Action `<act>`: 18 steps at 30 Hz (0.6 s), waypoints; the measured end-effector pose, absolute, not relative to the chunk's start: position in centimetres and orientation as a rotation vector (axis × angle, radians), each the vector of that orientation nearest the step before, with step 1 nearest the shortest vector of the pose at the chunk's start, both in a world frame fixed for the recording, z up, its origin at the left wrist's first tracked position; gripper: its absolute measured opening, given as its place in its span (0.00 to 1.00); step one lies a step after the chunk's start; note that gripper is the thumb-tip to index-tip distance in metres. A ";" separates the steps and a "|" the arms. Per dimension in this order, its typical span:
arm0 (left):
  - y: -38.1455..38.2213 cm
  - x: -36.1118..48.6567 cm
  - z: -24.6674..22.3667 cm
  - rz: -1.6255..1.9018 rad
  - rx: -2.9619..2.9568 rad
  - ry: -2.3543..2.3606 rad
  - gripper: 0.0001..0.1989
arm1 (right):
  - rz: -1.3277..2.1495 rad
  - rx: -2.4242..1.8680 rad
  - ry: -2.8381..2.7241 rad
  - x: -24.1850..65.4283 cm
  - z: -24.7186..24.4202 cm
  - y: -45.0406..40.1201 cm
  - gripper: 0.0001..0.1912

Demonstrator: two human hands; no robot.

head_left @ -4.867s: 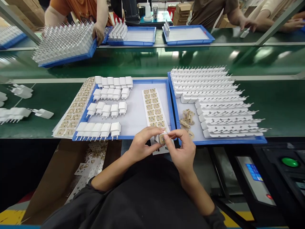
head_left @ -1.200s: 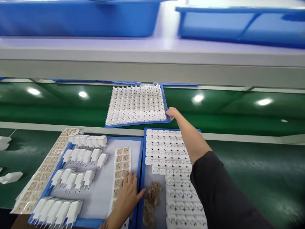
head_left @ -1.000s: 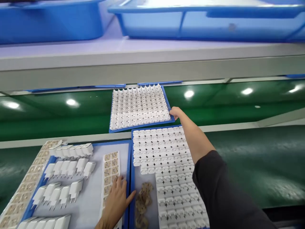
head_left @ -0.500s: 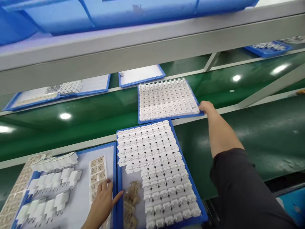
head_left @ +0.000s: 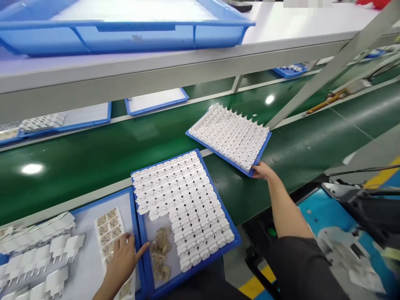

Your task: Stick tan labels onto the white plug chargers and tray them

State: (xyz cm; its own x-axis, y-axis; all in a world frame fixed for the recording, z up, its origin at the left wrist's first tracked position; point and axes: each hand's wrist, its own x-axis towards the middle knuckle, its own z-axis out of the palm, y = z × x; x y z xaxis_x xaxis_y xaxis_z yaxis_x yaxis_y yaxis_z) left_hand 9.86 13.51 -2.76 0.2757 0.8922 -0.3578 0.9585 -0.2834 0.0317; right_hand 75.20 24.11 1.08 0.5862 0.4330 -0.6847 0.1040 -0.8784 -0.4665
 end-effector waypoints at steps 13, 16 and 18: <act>13.5 11.7 -0.6 -0.512 2.336 1.800 0.32 | 0.986 -2.032 0.016 62.7 -1.0 7.7 0.17; 13.7 12.0 -0.6 -0.526 2.316 1.796 0.31 | 0.920 -1.980 0.041 60.8 0.0 4.2 0.18; 13.8 12.4 -0.3 -0.522 2.252 1.828 0.31 | 0.897 -1.922 -0.017 59.4 0.7 3.9 0.14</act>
